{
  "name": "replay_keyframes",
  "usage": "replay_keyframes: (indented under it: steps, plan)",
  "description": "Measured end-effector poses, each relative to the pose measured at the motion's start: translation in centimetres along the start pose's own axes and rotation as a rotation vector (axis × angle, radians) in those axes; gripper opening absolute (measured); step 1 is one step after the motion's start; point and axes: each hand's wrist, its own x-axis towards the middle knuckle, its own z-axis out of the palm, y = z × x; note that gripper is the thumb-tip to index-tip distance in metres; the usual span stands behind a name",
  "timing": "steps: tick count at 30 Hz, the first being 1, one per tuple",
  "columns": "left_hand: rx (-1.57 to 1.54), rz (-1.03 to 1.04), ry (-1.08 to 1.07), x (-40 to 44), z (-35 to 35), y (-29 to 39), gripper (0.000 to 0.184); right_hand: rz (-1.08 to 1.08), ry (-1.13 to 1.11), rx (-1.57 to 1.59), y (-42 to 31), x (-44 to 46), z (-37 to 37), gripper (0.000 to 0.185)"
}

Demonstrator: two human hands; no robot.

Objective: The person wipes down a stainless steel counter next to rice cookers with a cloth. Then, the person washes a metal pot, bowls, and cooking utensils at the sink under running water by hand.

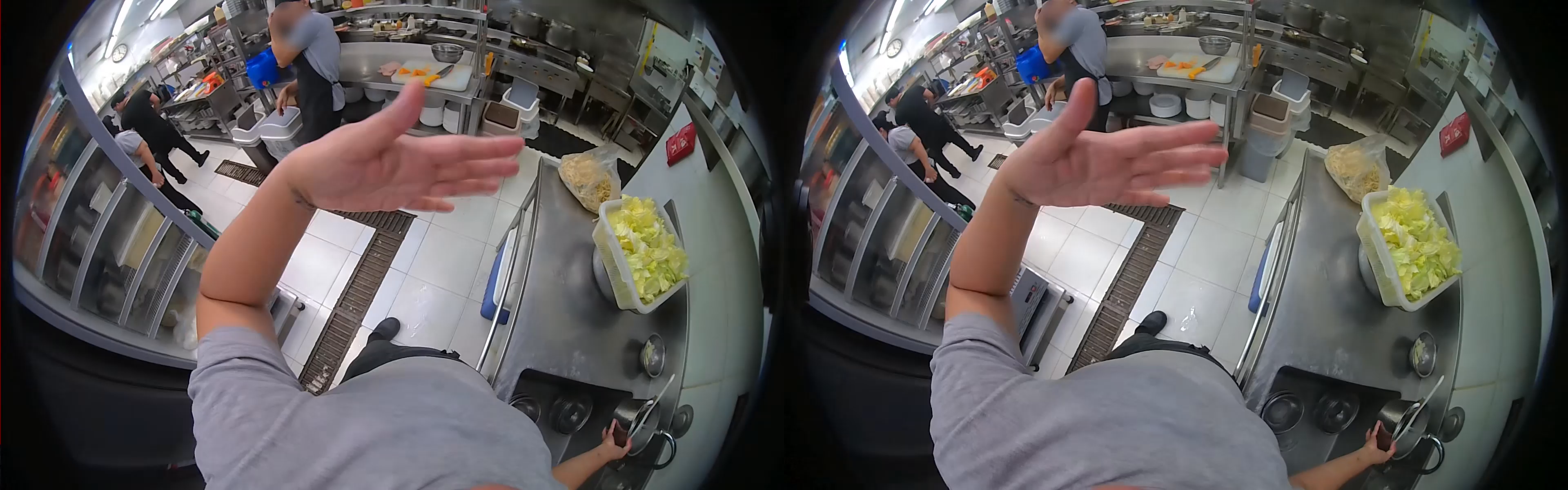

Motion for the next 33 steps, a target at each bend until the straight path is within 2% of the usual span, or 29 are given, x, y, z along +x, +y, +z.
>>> replay_keyframes:
  steps: [2,3,4,5,6,7,8,9,10,12,13,15,16,19,20,23,25,27,28,31,32,33]
  plan:
    - [0.653,-0.046,0.262,-0.7,-0.9,1.0,0.093,-0.021,-0.117,-0.045,0.2,0.6,-0.5,0.086]
    - [0.97,-0.069,0.396,-0.9,-0.8,1.4,0.095,-0.02,-0.08,-0.016,-0.2,0.7,-0.3,0.086]
    - [0.428,-0.099,0.425,-0.8,-0.1,1.5,0.098,-0.017,-0.043,0.015,-0.2,0.9,0.0,0.085]
    - [0.514,-0.066,0.458,-0.9,0.0,1.3,0.098,-0.011,0.0,0.049,0.3,0.7,-0.2,0.084]
    - [0.601,-0.036,0.487,-1.4,-0.2,0.9,0.099,-0.116,0.143,0.015,2.3,-3.6,1.3,0.063]
    - [0.682,-0.009,0.516,-1.7,-0.2,0.3,0.099,-0.11,0.01,-0.073,1.5,-0.8,0.3,0.057]
    - [0.318,0.036,0.465,-2.0,0.5,-0.4,0.105,-0.108,-0.119,-0.167,-0.1,2.8,-1.4,0.052]
    - [0.415,0.043,0.477,-2.2,0.8,-0.6,0.107,-0.102,-0.249,-0.256,-0.9,4.7,-2.6,0.047]
    - [0.514,0.054,0.485,-2.2,1.0,-0.5,0.109,-0.086,-0.283,-0.303,-0.8,5.3,-3.2,0.04]
    - [-0.019,0.177,0.392,-3.4,1.0,-1.6,0.114,-0.073,-0.346,-0.415,1.0,-0.3,-2.6,0.028]
    - [0.231,0.151,0.482,-3.6,1.0,-1.4,0.114,-0.081,-0.36,-0.47,2.7,-3.9,-2.3,0.022]
    - [0.74,0.106,0.65,-3.7,1.2,-0.7,0.114,0.063,-0.451,-0.49,4.6,-6.2,-2.4,0.025]
    - [0.078,0.3,0.462,-3.4,1.6,-1.0,0.113,0.088,-0.445,-0.488,6.3,-8.3,-2.1,0.028]
    - [0.657,0.154,0.622,-2.9,1.7,-0.7,0.111,0.202,-0.445,-0.525,11.6,-12.9,-1.8,0.035]
    - [-0.124,0.333,0.434,-2.6,2.1,-1.6,0.109,0.264,-0.436,-0.541,12.9,-12.4,-2.0,0.034]
    - [0.718,0.172,0.683,-2.7,1.9,-2.6,0.103,0.416,-0.45,-0.604,18.4,-10.6,-2.8,0.026]
    - [0.615,0.149,0.658,-3.5,1.4,-3.5,0.095,0.425,-0.435,-0.646,22.2,-10.6,-2.7,0.032]
    - [0.51,0.128,0.628,-4.3,0.7,-4.3,0.086,0.423,-0.385,-0.717,25.3,-10.5,-2.4,0.029]
    - [0.461,0.144,0.618,-4.9,0.5,-4.5,0.083,0.405,-0.398,-0.766,26.5,-7.6,-3.2,0.031]
    - [0.384,0.107,0.671,-8.1,-0.8,-4.5,0.08,0.29,-0.411,-0.747,28.8,-9.5,-2.8,0.027]
    - [0.76,0.049,0.819,-9.5,-1.1,-4.3,0.079,0.244,-0.295,-0.774,28.9,-9.9,-2.4,0.039]
    - [1.137,-0.018,0.953,-11.1,-1.2,-4.2,0.079,-0.104,-0.319,-0.869,29.0,-12.7,-2.2,0.044]
